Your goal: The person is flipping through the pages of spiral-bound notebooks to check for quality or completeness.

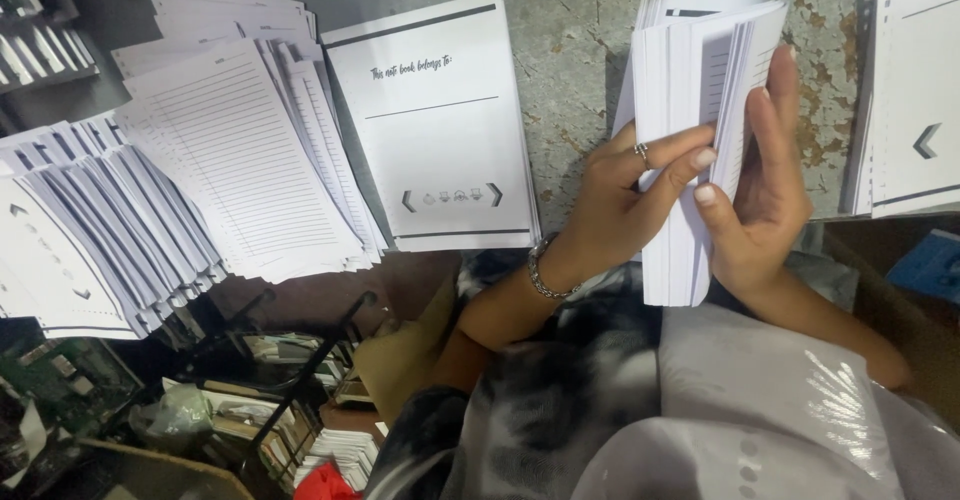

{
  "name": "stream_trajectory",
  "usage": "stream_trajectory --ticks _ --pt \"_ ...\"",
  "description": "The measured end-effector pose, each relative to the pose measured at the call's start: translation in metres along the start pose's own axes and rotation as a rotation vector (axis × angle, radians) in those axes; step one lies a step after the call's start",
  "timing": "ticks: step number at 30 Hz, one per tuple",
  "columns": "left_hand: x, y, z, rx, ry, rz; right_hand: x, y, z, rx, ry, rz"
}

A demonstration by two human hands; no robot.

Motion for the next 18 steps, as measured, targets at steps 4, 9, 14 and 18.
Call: stream_trajectory --ticks 4,9,14,18 --pt "-0.016 0.002 -0.005 0.006 0.031 0.003 0.002 0.001 0.001 -0.005 -0.004 0.001" --pt "-0.033 0.005 -0.011 0.076 0.041 0.098 0.001 0.001 0.0 -0.006 -0.022 -0.01" --pt "-0.025 0.004 -0.006 0.004 0.118 0.077 -0.001 0.0 -0.001 -0.013 -0.022 -0.011" --pt "-0.03 0.004 -0.006 -0.071 0.126 0.094 0.0 0.0 0.0 -0.017 -0.013 -0.014"
Point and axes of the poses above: each hand's wrist, its own y-axis towards the middle knuckle, its own z-axis out of the palm, x = y × z, the point moved 3 cm from there along y, towards the middle knuckle, and after that the axes turned 5 degrees about y, right-handed, at the moved point
